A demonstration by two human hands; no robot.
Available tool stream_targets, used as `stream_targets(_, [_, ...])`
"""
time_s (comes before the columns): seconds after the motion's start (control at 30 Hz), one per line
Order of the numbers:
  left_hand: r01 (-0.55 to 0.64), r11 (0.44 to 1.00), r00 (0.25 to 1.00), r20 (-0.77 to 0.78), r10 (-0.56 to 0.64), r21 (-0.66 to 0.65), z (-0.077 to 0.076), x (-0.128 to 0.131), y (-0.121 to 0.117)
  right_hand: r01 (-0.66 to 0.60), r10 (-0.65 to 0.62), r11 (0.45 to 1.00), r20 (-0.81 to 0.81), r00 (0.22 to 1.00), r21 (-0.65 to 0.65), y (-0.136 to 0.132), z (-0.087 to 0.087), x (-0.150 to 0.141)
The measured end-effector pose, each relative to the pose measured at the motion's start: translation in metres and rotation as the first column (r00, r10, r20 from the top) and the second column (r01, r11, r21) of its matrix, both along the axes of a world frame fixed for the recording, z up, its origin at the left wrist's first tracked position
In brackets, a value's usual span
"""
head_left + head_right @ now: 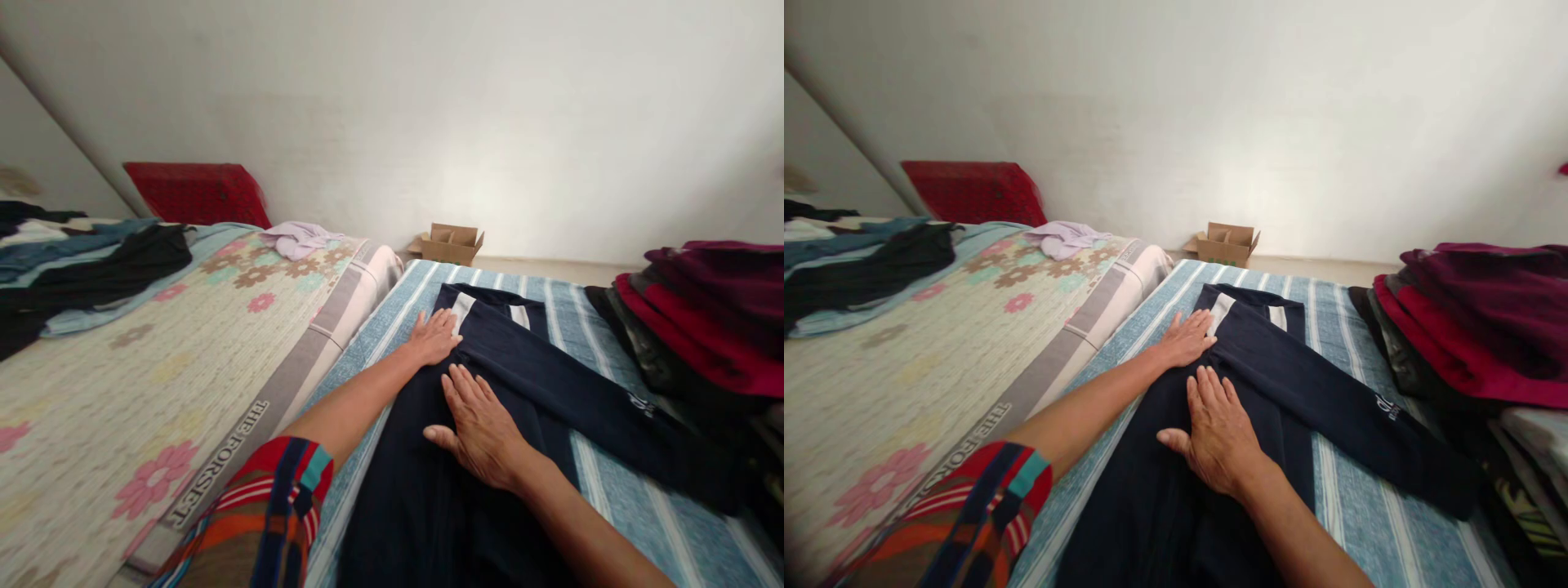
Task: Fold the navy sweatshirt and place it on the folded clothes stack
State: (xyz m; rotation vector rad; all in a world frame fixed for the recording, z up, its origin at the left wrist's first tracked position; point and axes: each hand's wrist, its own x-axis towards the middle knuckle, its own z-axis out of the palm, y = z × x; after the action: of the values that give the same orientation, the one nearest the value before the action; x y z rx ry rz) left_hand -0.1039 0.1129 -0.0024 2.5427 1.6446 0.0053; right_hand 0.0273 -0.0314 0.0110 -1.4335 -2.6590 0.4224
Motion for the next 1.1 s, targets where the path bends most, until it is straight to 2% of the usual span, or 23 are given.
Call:
stream_targets(0.1, [0.034,0.998,0.999,-0.001,-0.034,-0.052,0.001,-0.001,-0.015,-0.045,0.045,0.999,-0.004,0.999,-0.013,-0.004,0.002,-0.008])
stream_targets(0.23, [0.061,0.995,0.998,-0.015,-0.062,-0.080,-0.010,-0.002,-0.029,-0.034,0.034,0.999,0.020,0.999,-0.022,-0.009,-0.009,-0.009])
stream_targets(0.33, [0.033,0.998,0.999,0.003,-0.033,-0.056,-0.017,-0.002,-0.030,-0.037,0.038,0.999,0.047,0.998,-0.013,-0.011,-0.010,-0.005])
stream_targets(0.47, [0.024,0.999,0.999,0.030,-0.023,-0.047,-0.018,0.000,-0.027,-0.027,0.028,1.000,0.096,0.995,-0.010,-0.018,0.002,-0.007])
stream_targets(0.57, [0.017,0.999,0.999,0.032,-0.015,-0.046,-0.018,0.000,-0.026,-0.026,0.024,0.999,0.067,0.997,0.038,-0.033,0.010,-0.019])
stream_targets(0.67, [0.018,0.999,0.999,0.041,-0.017,-0.028,-0.019,-0.001,-0.027,-0.037,0.036,0.998,0.022,0.999,0.052,-0.052,0.006,-0.032])
stream_targets(0.77, [0.029,1.000,0.998,0.049,-0.029,-0.008,-0.020,-0.002,-0.028,0.038,-0.039,0.998,0.034,0.999,0.045,-0.067,-0.004,-0.036])
stream_targets(0.93, [0.008,1.000,0.999,0.040,-0.009,0.021,-0.011,0.001,-0.034,0.088,-0.090,0.995,0.037,0.995,0.049,-0.075,-0.010,-0.032])
stream_targets(1.03, [-0.081,0.992,0.996,0.038,0.077,0.092,-0.002,0.003,-0.047,0.084,-0.085,0.995,0.019,0.996,0.044,-0.075,-0.008,-0.032])
stream_targets(1.1, [-0.086,0.994,0.996,0.026,0.084,0.065,0.002,0.003,-0.060,0.085,-0.085,0.995,0.005,0.996,0.049,-0.074,-0.007,-0.032])
